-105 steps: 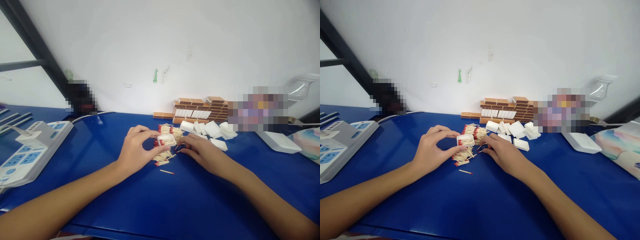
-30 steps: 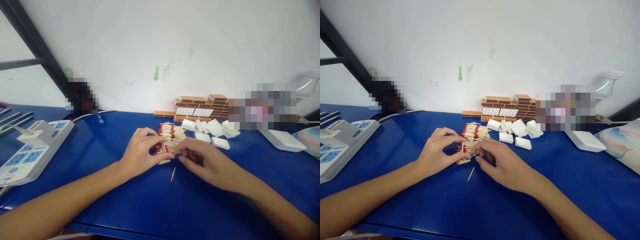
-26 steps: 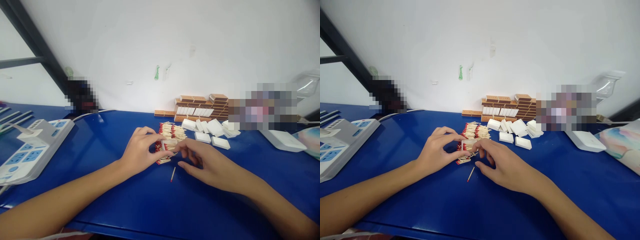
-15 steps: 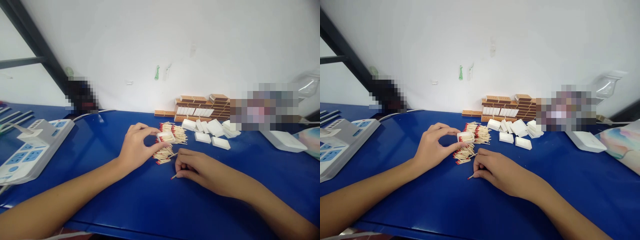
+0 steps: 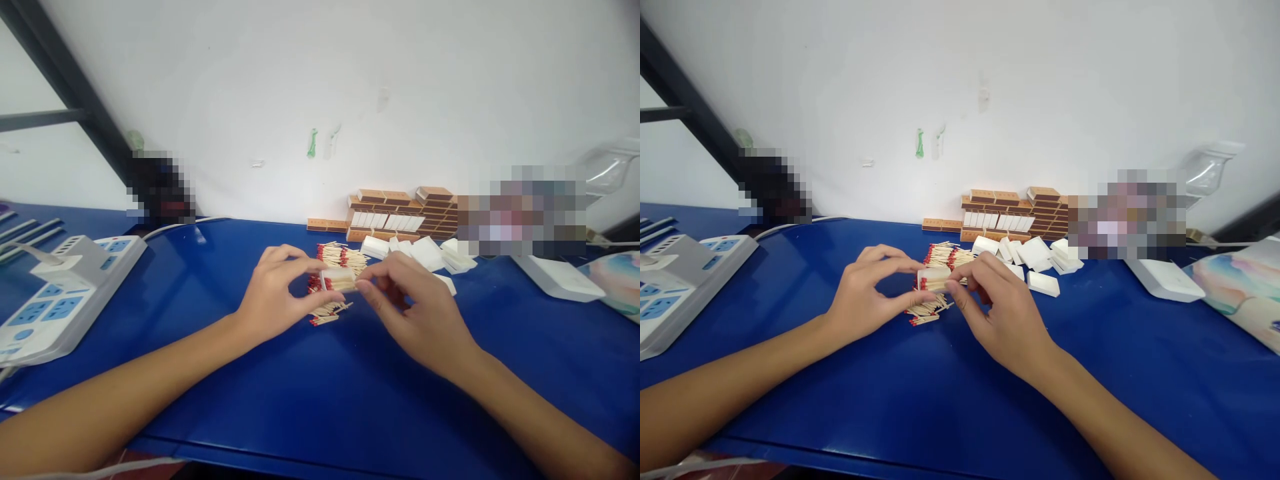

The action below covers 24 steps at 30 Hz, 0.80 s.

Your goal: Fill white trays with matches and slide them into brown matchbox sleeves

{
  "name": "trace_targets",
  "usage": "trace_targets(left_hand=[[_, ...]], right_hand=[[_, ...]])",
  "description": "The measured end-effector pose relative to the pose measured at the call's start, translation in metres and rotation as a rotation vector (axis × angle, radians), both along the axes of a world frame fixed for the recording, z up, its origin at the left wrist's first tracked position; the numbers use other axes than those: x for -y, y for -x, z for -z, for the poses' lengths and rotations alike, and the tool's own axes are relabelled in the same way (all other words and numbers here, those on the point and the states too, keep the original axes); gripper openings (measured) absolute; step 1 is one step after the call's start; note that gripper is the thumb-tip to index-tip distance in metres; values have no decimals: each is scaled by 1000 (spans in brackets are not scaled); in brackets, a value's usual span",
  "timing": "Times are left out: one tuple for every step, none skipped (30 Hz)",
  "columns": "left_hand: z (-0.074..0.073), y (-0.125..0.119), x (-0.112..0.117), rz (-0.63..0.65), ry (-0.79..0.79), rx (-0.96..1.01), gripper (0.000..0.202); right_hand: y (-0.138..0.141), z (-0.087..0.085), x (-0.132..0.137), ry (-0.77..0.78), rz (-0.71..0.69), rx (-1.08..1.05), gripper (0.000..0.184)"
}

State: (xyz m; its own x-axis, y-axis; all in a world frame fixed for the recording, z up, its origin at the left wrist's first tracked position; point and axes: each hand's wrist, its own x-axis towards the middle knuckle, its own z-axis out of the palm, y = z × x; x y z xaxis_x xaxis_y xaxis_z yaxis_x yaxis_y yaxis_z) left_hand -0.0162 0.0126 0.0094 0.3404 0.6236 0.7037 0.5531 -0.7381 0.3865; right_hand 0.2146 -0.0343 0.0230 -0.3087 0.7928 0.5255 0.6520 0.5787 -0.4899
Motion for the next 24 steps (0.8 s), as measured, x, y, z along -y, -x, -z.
trace_targets(left_hand=[[-1, 2, -3, -34, 17, 18, 39], [-1, 3, -7, -61, 35, 38, 37], [-2, 5, -10, -81, 55, 60, 34], [-2, 6, -12, -96, 73, 78, 32], [-2, 7, -14, -106, 86, 90, 31], [-2, 7, -15, -110, 91, 93, 30], [-2, 7, -15, -109, 85, 87, 31], [-2, 7, -15, -106, 70, 75, 32], [-2, 7, -14, -101, 49, 56, 32], [-1, 6, -13, -96, 30, 35, 33], [-1, 6, -12, -95, 13, 15, 33], [-1, 6, -11, -95, 1, -1, 33], [-1, 6, -11, -96, -4, -12, 34], [0, 6, -11, -98, -4, -18, 34], [0, 6, -11, -99, -4, -19, 33], [0, 6, -11, -98, -3, -19, 33], [0, 6, -12, -96, -2, -17, 33], [0, 6, -12, -95, 0, -17, 33], [1, 6, -13, -94, 0, -17, 33], [1, 7, -13, -93, -3, -16, 33], [1, 7, -14, -91, -6, -17, 33], [1, 7, -14, -91, -9, -18, 33], [1, 7, -14, -91, -11, -20, 33], [1, 8, -15, -92, -11, -22, 33]], right_hand=[[1, 3, 1, 1, -33, 15, 10], [3, 7, 1, 24, -96, 47, 9], [5, 11, 1, 59, -171, 90, 9], [7, 16, 1, 93, -236, 135, 10], [9, 20, 0, 121, -272, 174, 11], [11, 24, -1, 142, -279, 202, 11], [13, 27, -2, 156, -267, 220, 11], [14, 29, -3, 168, -250, 234, 10], [15, 30, -3, 178, -234, 245, 9], [15, 30, -4, 187, -228, 252, 8], [15, 29, -4, 192, -227, 256, 9], [15, 29, -4, 194, -229, 259, 9], [15, 28, -4, 196, -229, 265, 9], [16, 27, -3, 199, -228, 277, 9], [17, 26, -3, 199, -221, 297, 10], [18, 26, -2, 198, -208, 328, 10], [19, 25, -2, 196, -190, 366, 10], [21, 25, -1, 193, -175, 408, 10], [22, 26, -1, 186, -160, 447, 10], [23, 26, -1, 179, -150, 481, 10], [23, 26, -2, 175, -144, 505, 10], [22, 25, -2, 173, -140, 517, 10], [20, 25, -2, 172, -136, 518, 10], [17, 23, -2, 171, -131, 510, 10]])
